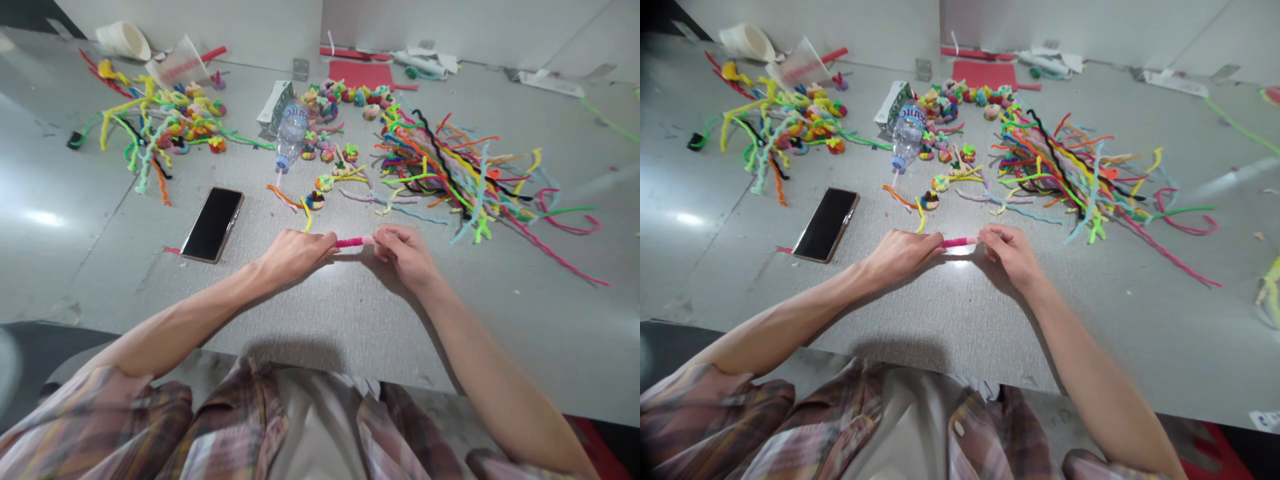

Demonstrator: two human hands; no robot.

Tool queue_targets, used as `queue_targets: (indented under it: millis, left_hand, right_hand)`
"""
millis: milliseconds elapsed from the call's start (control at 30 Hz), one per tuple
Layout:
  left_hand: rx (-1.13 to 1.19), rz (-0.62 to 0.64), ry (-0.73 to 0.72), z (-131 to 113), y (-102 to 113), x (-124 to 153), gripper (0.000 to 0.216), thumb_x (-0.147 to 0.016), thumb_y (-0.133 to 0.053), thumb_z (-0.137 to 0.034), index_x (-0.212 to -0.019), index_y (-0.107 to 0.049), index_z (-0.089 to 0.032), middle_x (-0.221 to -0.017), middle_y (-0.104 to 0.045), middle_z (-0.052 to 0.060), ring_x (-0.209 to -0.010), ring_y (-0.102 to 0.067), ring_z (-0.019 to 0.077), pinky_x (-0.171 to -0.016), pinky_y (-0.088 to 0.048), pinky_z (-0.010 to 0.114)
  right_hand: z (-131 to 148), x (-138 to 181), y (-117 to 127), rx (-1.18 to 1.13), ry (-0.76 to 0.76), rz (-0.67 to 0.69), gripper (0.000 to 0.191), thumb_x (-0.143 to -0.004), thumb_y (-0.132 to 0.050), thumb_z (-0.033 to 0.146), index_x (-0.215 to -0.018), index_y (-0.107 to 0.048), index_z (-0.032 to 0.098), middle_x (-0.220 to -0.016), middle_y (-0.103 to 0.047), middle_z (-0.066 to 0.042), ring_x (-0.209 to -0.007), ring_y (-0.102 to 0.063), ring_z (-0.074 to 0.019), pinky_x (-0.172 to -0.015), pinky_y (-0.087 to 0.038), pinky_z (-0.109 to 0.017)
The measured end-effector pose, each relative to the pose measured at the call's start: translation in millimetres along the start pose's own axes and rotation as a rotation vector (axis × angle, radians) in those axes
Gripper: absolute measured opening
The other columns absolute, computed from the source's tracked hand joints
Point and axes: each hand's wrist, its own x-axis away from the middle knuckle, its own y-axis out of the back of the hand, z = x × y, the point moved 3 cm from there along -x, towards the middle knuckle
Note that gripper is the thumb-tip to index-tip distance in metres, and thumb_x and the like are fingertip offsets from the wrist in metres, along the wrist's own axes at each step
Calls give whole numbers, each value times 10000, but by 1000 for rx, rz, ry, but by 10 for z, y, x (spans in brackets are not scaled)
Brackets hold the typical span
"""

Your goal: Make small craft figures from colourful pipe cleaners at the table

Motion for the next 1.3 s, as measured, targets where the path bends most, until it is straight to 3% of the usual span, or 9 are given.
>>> queue_targets:
  millis: [200, 533, 633, 767, 867, 933, 1300]
  left_hand:
    - [-31, 25, 18, 7, 35, -5, 396, -1246, -418, -477, -1223, -707, -207, -950, -835, 84, -768, -747, 225, -575, -253, 322]
    - [37, -27, 17, 48, 35, 4, 394, -1235, -425, -477, -1142, -703, -214, -922, -814, 82, -743, -729, 208, -592, -319, 308]
    - [96, -132, 5, 141, 40, 32, 354, -1207, -505, -500, -1178, -711, -214, -970, -821, 67, -765, -730, 191, -597, -365, 302]
    - [361, -448, 21, 273, 117, 74, 279, -1126, -681, -415, -1311, -728, -211, -1005, -837, 34, -772, -727, 132, -703, -523, 263]
    - [577, -672, -29, 300, 167, 95, 230, -1077, -749, -369, -1227, -786, -198, -1057, -863, 46, -800, -761, 112, -745, -600, 230]
    - [650, -751, -64, 290, 185, 101, 215, -1053, -791, -370, -1169, -818, -190, -1074, -879, 56, -796, -779, 110, -742, -628, 220]
    - [715, -739, -90, 271, 174, 111, 202, -1051, -839, -396, -1069, -875, -199, -881, -879, 35, -756, -844, 148, -752, -667, 239]
  right_hand:
    - [48, -11, -15, -73, -3, -17, 654, -1040, -774, 651, -645, -434, 256, -645, -354, 34, -613, -324, -167, -601, -287, -371]
    - [68, -34, -16, -83, -15, -57, 695, -996, -784, 701, -646, -376, 262, -642, -290, 44, -596, -281, -160, -584, -271, -375]
    - [75, -36, 30, -128, -10, -103, 695, -997, -786, 682, -673, -332, 268, -660, -215, 55, -591, -235, -159, -578, -253, -374]
    - [128, -37, 86, -249, 27, -153, 685, -1013, -791, 590, -708, -271, 265, -703, -151, 60, -607, -167, -159, -579, -245, -369]
    - [146, -40, 103, -270, 24, -169, 644, -1037, -744, 580, -727, -271, 272, -707, -148, 58, -611, -153, -169, -570, -247, -371]
    - [141, -43, 107, -271, 19, -177, 635, -1039, -727, 590, -731, -269, 276, -708, -151, 57, -613, -148, -175, -568, -250, -377]
    - [95, -32, 81, -442, 6, -165, 655, -982, -880, 529, -694, -359, 256, -705, -146, 69, -608, -156, -144, -569, -263, -347]
